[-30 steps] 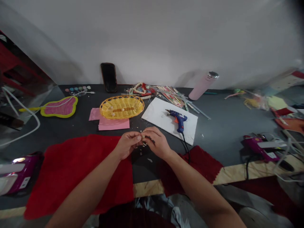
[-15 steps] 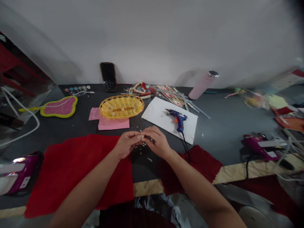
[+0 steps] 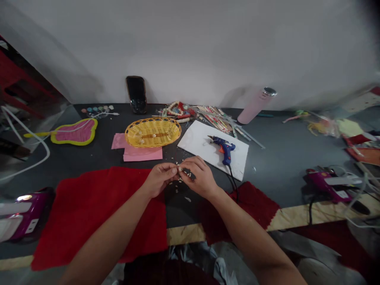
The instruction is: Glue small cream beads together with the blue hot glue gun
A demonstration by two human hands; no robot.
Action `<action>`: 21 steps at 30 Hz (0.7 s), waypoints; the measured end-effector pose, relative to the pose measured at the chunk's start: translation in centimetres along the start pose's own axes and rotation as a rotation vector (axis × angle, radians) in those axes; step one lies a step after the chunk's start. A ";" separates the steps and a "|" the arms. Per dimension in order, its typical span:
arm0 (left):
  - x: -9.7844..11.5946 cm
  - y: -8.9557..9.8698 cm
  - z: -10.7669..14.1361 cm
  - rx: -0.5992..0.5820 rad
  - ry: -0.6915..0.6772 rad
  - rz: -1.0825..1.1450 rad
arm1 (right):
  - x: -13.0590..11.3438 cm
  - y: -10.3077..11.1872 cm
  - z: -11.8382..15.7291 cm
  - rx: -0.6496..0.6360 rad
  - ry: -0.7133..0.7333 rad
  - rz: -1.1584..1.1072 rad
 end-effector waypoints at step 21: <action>-0.1 0.2 0.2 -0.006 0.008 -0.020 | -0.1 -0.6 0.2 -0.056 0.009 -0.042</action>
Point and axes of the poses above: each hand's wrist, its own z-axis away from the middle knuckle, its own y-axis out of the back of the hand, x = y × z, the point moved 10 cm from there along -z, towards the middle knuckle, and after that the axes turned 4 degrees about x, right-handed, at the moved point
